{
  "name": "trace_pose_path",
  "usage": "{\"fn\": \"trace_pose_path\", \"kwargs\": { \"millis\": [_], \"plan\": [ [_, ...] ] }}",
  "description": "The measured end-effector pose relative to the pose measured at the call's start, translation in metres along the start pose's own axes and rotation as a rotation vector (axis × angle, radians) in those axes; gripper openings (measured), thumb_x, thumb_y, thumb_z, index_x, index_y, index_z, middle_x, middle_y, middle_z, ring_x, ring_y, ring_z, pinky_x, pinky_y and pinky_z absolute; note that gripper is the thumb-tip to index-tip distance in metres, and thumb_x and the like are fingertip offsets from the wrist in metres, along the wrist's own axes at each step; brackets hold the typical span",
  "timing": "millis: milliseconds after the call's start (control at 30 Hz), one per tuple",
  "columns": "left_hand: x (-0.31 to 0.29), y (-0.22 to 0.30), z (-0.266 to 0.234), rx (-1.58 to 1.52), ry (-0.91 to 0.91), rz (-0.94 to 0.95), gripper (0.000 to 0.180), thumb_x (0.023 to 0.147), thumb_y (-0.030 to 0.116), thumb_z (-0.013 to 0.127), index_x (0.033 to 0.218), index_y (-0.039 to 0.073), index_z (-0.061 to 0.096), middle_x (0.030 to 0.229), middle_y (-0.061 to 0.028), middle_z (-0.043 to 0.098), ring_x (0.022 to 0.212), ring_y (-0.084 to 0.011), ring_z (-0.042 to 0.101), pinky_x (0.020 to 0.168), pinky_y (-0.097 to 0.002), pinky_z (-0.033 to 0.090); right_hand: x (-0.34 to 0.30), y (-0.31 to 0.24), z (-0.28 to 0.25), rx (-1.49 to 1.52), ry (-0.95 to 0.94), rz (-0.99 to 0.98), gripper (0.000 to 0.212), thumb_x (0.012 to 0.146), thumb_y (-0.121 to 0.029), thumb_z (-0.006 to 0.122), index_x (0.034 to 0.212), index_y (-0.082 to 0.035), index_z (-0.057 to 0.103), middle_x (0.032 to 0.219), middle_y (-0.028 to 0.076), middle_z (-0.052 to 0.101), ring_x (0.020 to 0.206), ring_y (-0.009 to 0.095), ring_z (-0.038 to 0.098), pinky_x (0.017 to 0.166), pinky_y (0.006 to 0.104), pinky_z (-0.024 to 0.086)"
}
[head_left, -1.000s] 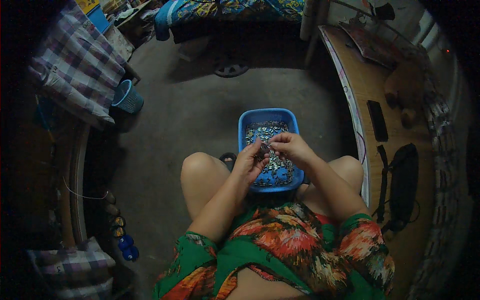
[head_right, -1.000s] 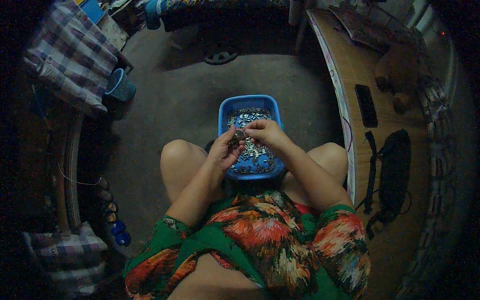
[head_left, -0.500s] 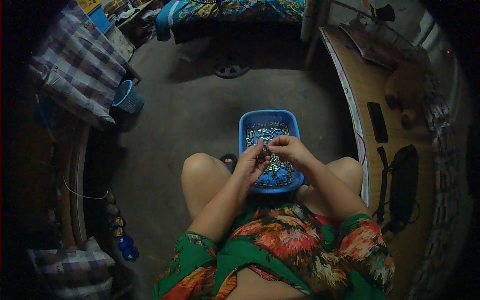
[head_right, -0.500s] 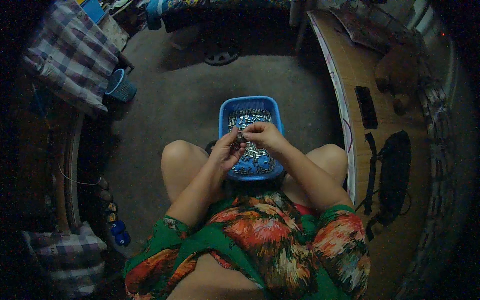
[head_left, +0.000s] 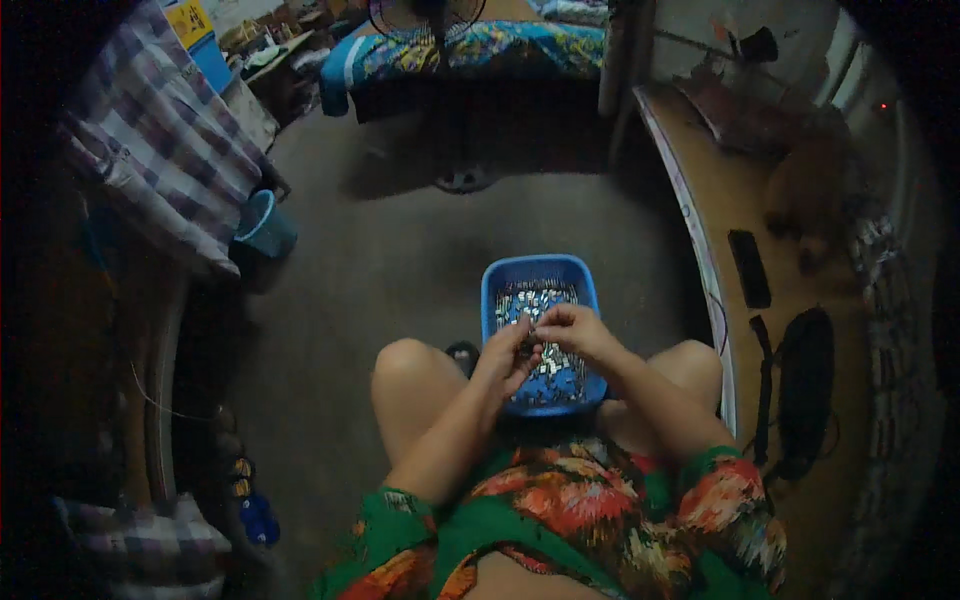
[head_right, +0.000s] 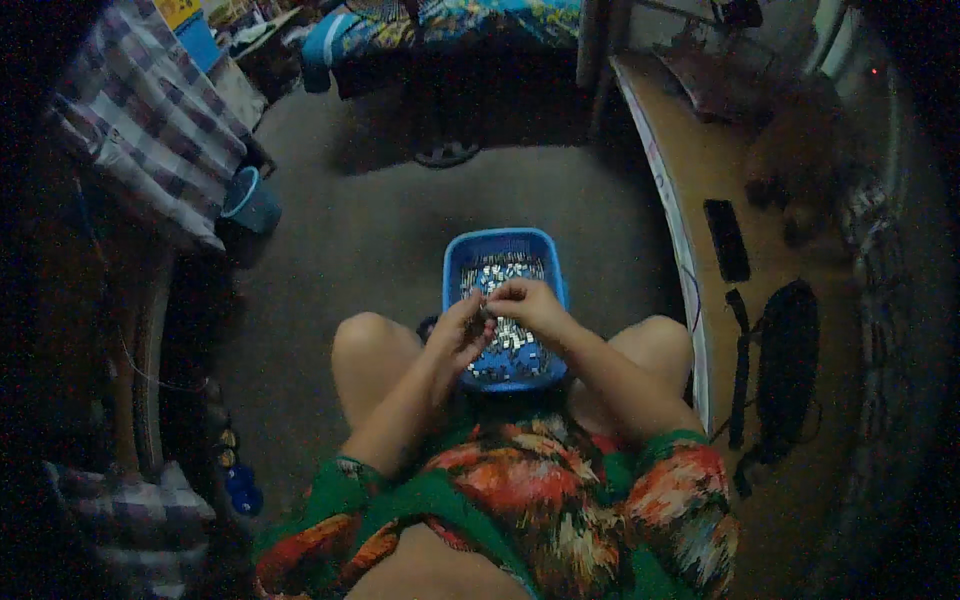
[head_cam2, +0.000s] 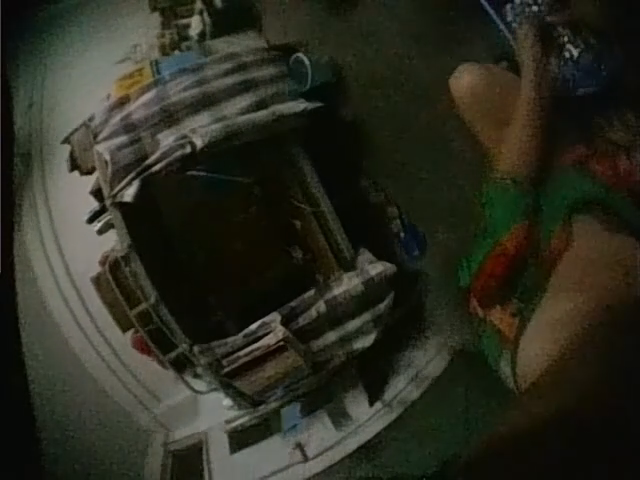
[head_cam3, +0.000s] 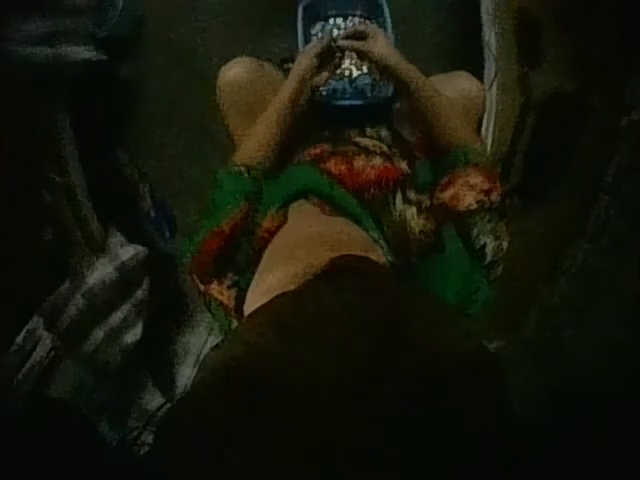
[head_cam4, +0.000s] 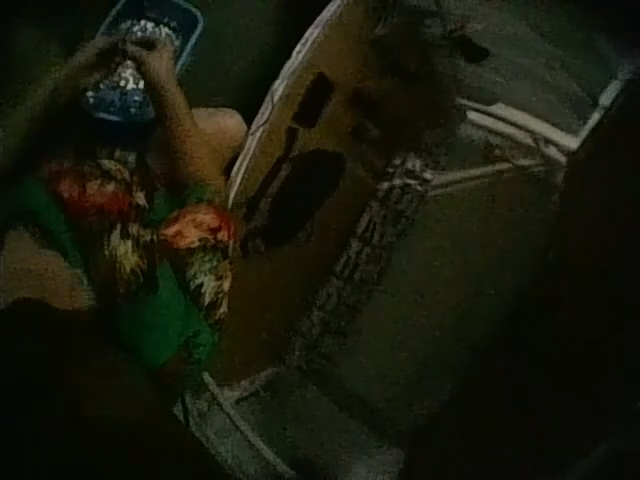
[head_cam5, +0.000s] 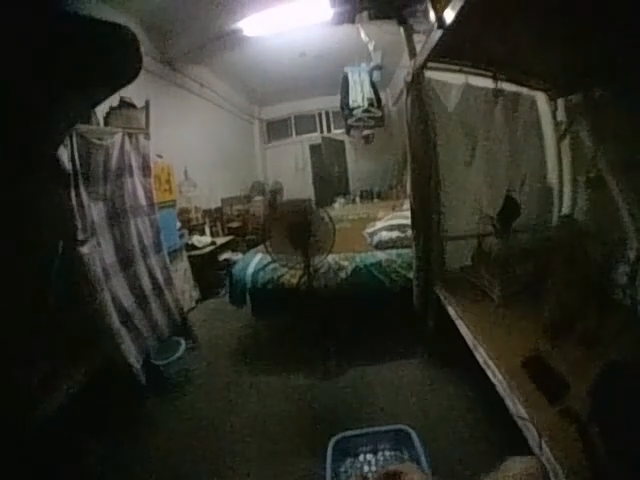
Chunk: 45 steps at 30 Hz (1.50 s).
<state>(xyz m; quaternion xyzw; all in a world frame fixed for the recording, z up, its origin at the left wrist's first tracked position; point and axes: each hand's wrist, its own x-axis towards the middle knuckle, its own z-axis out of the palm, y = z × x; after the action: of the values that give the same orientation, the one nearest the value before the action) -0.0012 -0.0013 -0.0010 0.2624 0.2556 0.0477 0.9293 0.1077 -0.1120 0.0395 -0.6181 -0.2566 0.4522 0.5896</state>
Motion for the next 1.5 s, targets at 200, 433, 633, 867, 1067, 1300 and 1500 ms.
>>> {"fn": "trace_pose_path", "kwargs": {
  "millis": [200, 433, 633, 867, 1067, 1300, 1500],
  "plan": [
    [-0.01, 0.003, 0.003, -0.008, -0.046, -0.013, 0.025, 0.083, 0.031, 0.052, 0.092, 0.007, 0.053, 0.071, -0.0029, 0.053, 0.058, -0.0112, 0.05, 0.046, -0.0186, 0.042, -0.007, -0.007, 0.002, 0.092, -0.173, -0.036, 0.033, 0.074, -0.015, 0.063, 0.103, -0.005, 0.052, 0.078, -0.001, 0.054, 0.071, 0.007, 0.05, 0.057, 0.0195, 0.04],
    [-0.005, 0.002, -0.001, -0.003, -0.055, -0.071, 0.027, 0.082, 0.035, 0.053, 0.084, 0.008, 0.054, 0.068, -0.0014, 0.053, 0.059, -0.0102, 0.05, 0.048, -0.0173, 0.042, -0.001, -0.002, -0.005, 0.078, -0.188, 0.085, 0.018, 0.074, -0.013, 0.063, 0.089, -0.006, 0.055, 0.079, 0.001, 0.056, 0.066, 0.007, 0.05, 0.055, 0.0184, 0.038],
    [-0.013, 0.003, 0.005, 0.001, -0.054, -0.096, 0.026, 0.081, 0.033, 0.055, 0.083, 0.007, 0.054, 0.071, -0.0035, 0.055, 0.062, -0.0125, 0.052, 0.049, -0.0196, 0.042, 0.0, 0.006, -0.009, 0.204, -0.155, 0.141, 0.015, 0.074, -0.015, 0.063, 0.084, -0.007, 0.057, 0.071, -0.001, 0.055, 0.052, 0.005, 0.044, 0.045, 0.0177, 0.032],
    [-0.008, -0.005, -0.01, -0.054, -0.14, -0.068, 0.023, 0.082, 0.027, 0.054, 0.092, 0.007, 0.053, 0.077, -0.0025, 0.055, 0.064, -0.0118, 0.051, 0.05, -0.0187, 0.041, 0.0, 0.008, -0.005, 0.224, -0.163, 0.133, 0.018, 0.077, -0.017, 0.059, 0.09, -0.006, 0.055, 0.077, 0.0, 0.055, 0.07, 0.009, 0.052, 0.057, 0.0195, 0.041],
    [-0.001, 0.005, -0.001, -0.096, -0.046, 0.036, 0.027, 0.083, 0.029, 0.052, 0.092, 0.003, 0.053, 0.08, -0.0068, 0.054, 0.063, -0.0135, 0.049, 0.052, -0.0198, 0.041, 0.022, 0.037, -0.026, 0.452, 0.008, 0.121, 0.022, 0.074, 0.005, 0.049, 0.096, 0.002, 0.048, 0.088, 0.011, 0.054, 0.083, 0.02, 0.057, 0.07, 0.0289, 0.049],
    [-0.002, 0.009, 0.0, -0.125, -0.063, 0.03, 0.037, 0.082, 0.04, 0.051, 0.093, 0.004, 0.051, 0.078, -0.0061, 0.052, 0.062, -0.0107, 0.047, 0.051, -0.0186, 0.038, 0.015, 0.01, -0.018, 0.385, 0.095, 0.219, 0.017, 0.083, -0.017, 0.053, 0.093, -0.004, 0.049, 0.08, 0.004, 0.056, 0.062, 0.009, 0.053, 0.05, 0.019, 0.044],
    [0.0, 0.005, -0.007, -0.135, -0.155, 0.039, 0.037, 0.082, 0.04, 0.05, 0.093, 0.004, 0.05, 0.077, -0.0055, 0.051, 0.063, -0.0109, 0.046, 0.052, -0.0199, 0.039, 0.015, 0.033, -0.02, 0.217, -0.031, 0.29, 0.021, 0.086, -0.024, 0.046, 0.085, -0.004, 0.052, 0.068, 0.0, 0.051, 0.056, 0.007, 0.05, 0.042, 0.0167, 0.039]
  ]
}}
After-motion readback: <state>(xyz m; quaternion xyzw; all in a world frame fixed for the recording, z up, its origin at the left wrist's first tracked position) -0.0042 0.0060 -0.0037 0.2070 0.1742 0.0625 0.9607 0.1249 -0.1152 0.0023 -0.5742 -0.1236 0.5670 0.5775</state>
